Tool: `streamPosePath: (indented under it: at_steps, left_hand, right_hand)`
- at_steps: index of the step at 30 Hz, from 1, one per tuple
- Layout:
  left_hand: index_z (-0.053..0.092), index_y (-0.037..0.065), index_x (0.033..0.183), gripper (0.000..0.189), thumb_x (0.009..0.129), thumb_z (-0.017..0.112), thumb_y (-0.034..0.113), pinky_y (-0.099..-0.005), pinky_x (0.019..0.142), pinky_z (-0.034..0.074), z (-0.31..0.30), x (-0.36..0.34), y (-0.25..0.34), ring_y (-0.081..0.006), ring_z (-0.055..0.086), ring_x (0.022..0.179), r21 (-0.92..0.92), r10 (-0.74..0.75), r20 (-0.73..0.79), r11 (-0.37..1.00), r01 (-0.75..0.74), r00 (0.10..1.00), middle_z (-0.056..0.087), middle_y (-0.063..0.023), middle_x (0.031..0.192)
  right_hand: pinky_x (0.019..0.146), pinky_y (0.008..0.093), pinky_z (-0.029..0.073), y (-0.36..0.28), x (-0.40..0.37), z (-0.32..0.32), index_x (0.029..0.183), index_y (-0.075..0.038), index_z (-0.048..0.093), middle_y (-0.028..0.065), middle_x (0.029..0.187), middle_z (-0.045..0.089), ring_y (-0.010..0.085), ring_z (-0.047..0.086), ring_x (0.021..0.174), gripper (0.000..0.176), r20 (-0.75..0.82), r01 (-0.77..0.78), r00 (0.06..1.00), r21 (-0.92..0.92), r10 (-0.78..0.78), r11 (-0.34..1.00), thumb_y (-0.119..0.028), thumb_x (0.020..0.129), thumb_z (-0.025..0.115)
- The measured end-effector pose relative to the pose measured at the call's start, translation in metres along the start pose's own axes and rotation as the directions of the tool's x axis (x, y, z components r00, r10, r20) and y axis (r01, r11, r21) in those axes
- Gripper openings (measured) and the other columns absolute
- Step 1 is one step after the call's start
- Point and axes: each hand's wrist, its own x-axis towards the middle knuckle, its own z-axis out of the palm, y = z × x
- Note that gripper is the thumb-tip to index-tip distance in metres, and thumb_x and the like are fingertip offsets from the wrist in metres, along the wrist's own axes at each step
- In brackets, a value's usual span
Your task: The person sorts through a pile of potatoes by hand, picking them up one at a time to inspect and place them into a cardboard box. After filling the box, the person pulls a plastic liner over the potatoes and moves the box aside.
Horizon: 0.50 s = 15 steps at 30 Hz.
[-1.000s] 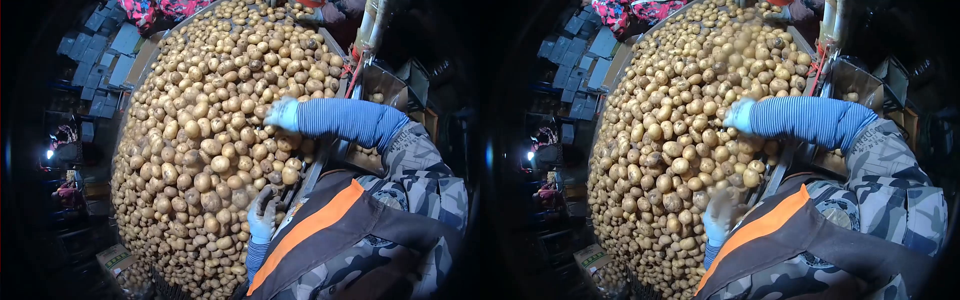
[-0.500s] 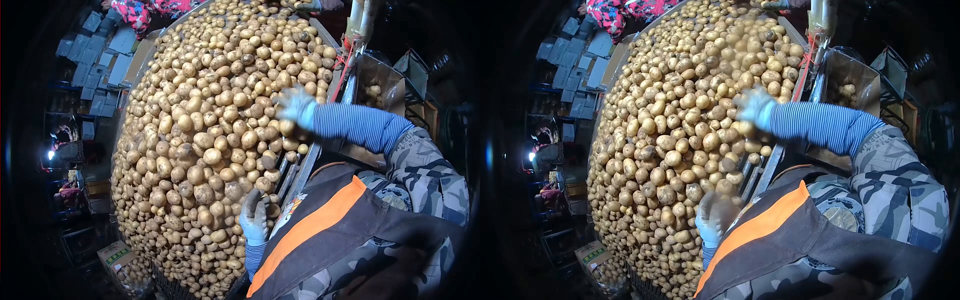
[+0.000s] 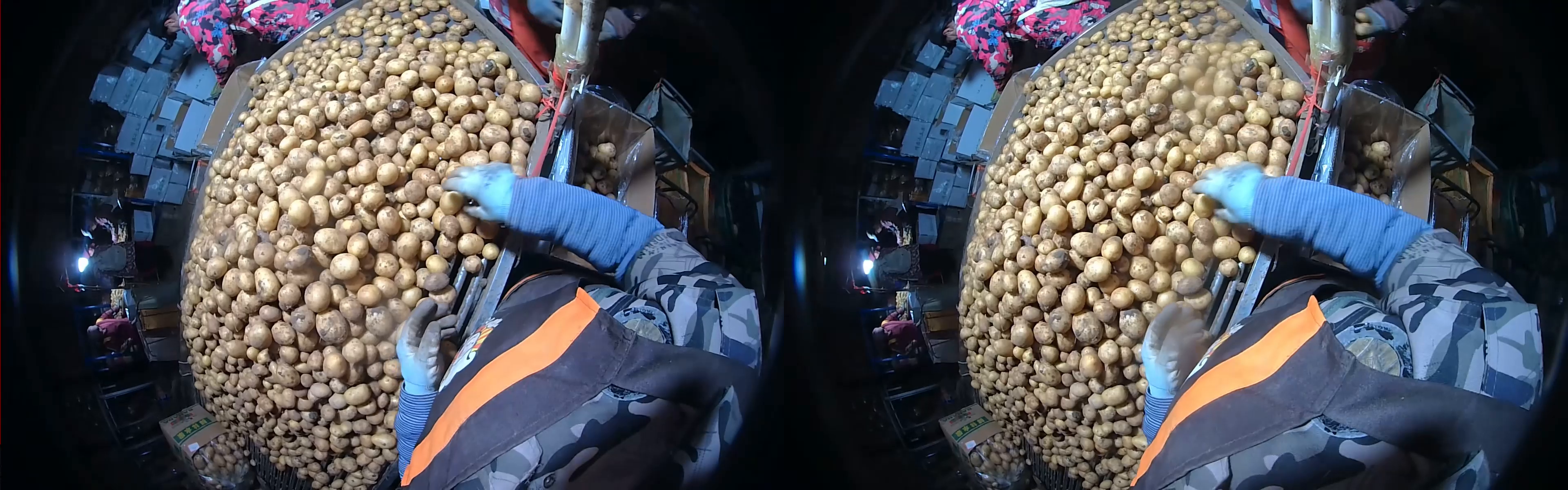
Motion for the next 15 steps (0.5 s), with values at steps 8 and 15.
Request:
streamPosePath:
  at_steps: [8,15]
  left_hand:
    - [0.046,0.007,0.133,0.057,0.090,0.058,0.042,-0.0458,0.083,0.053,0.007,0.026,-0.002,-0.0303,0.061,0.103,-0.512,-0.207,0.138,0.822,0.249,0.969,0.056,-0.0165,0.123]
    - [0.056,0.007,0.122,0.053,0.090,0.052,0.050,-0.0400,0.072,0.052,-0.002,0.033,-0.009,-0.0326,0.058,0.103,-0.700,-0.277,0.220,0.623,0.349,0.935,0.053,-0.0200,0.127]
  right_hand:
    - [0.078,0.0427,0.052,-0.026,0.034,-0.019,0.115,-0.012,0.059,0.0127,0.096,0.065,0.0294,0.064,0.095,0.048,0.317,-0.182,0.934,0.025,0.165,0.983,-0.027,0.071,0.071]
    - [0.082,0.0428,0.051,-0.004,0.007,0.003,0.118,-0.010,0.056,0.0146,0.101,0.065,0.0288,0.065,0.096,0.059,0.479,-0.132,0.870,0.004,0.114,0.991,-0.033,0.067,0.074]
